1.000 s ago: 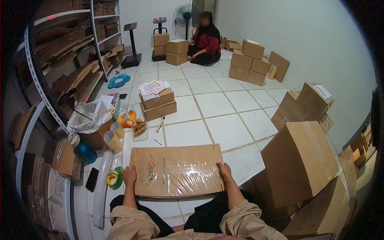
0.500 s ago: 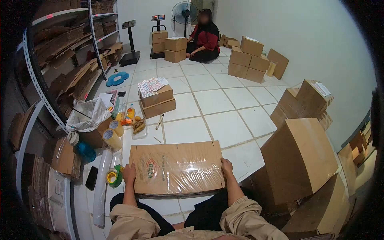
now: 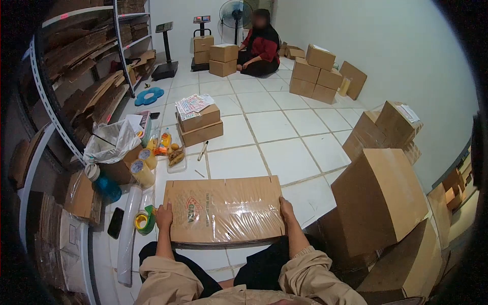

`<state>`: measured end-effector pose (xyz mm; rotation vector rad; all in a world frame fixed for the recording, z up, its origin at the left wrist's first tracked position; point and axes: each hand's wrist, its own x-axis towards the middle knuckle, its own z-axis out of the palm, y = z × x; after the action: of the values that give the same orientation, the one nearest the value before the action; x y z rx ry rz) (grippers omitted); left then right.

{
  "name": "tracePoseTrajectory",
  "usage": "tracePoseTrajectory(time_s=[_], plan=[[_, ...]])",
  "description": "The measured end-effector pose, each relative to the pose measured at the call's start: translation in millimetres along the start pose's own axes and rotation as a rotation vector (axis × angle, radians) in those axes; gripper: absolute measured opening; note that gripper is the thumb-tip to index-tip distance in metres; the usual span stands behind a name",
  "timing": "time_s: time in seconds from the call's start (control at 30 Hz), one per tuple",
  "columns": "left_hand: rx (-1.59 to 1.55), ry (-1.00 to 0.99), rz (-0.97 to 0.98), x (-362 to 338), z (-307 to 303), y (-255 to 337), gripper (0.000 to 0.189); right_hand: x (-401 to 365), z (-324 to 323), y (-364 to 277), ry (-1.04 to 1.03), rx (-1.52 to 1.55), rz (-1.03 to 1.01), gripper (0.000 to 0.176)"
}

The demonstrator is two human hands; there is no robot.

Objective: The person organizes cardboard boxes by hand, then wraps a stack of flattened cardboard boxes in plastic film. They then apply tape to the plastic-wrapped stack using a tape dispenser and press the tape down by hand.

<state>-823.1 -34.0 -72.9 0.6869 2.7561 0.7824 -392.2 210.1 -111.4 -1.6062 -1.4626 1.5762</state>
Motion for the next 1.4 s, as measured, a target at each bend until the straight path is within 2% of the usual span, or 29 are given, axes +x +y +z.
tracePoseTrajectory(time_s=[0.07,0.1,0.17,0.2,0.27,0.37,0.5,0.6,0.7,0.73,0.8,0.93,1.0,1.13,1.2,1.23,1.3,1.33,1.4], plan=[[0.010,0.006,0.037,4,3,-5,0.054,-20,11,-19,0.422,-0.022,0.056,0.074],[0.012,0.004,0.034,3,1,-3,0.054,-19,16,-18,0.420,-0.023,0.058,0.074],[0.012,0.000,-0.010,0,-3,3,0.053,-6,23,-7,0.704,-0.002,-0.078,0.063],[0.012,-0.001,-0.011,-1,-2,3,0.053,-10,19,-10,0.705,-0.003,-0.077,0.063],[-0.011,0.015,-0.026,1,1,1,0.053,-20,6,-20,0.161,-0.096,-0.068,0.054],[0.028,-0.024,-0.014,6,1,-2,0.055,5,7,6,0.192,-0.045,-0.130,0.053],[0.053,0.030,-0.003,-2,-1,2,0.056,0,7,1,0.231,-0.120,-0.125,0.054],[0.054,-0.020,-0.013,-3,-7,8,0.056,-3,7,-2,0.265,-0.132,-0.104,0.050],[0.071,-0.029,-0.022,-3,-5,3,0.056,-15,6,-10,0.268,-0.230,-0.204,0.041],[0.064,-0.019,-0.009,-3,-4,2,0.057,-20,7,-11,0.266,-0.230,-0.197,0.041],[0.047,0.000,0.012,-1,-2,2,0.057,-23,10,-22,0.291,-0.085,-0.029,0.035],[0.032,-0.002,0.038,2,-3,6,0.058,-24,10,-21,0.337,-0.192,-0.061,0.034],[0.036,-0.010,0.024,-5,-6,4,0.058,-15,8,-10,0.318,-0.188,-0.232,0.033],[0.049,-0.007,0.012,5,3,0,0.058,2,5,3,0.283,-0.362,-0.274,0.037],[0.038,-0.005,0.006,7,5,-5,0.057,4,5,3,0.231,-0.176,-0.070,0.037],[0.033,-0.002,0.014,8,7,-7,0.057,4,5,4,0.232,-0.175,-0.072,0.037],[0.027,0.003,0.023,10,10,-10,0.057,2,6,6,0.305,-0.386,-0.287,0.026],[0.013,-0.003,0.010,10,10,-10,0.057,2,5,5,0.305,-0.384,-0.290,0.026],[-0.003,-0.005,-0.002,9,8,-10,0.057,1,0,2,0.176,-0.517,-0.209,0.037]])
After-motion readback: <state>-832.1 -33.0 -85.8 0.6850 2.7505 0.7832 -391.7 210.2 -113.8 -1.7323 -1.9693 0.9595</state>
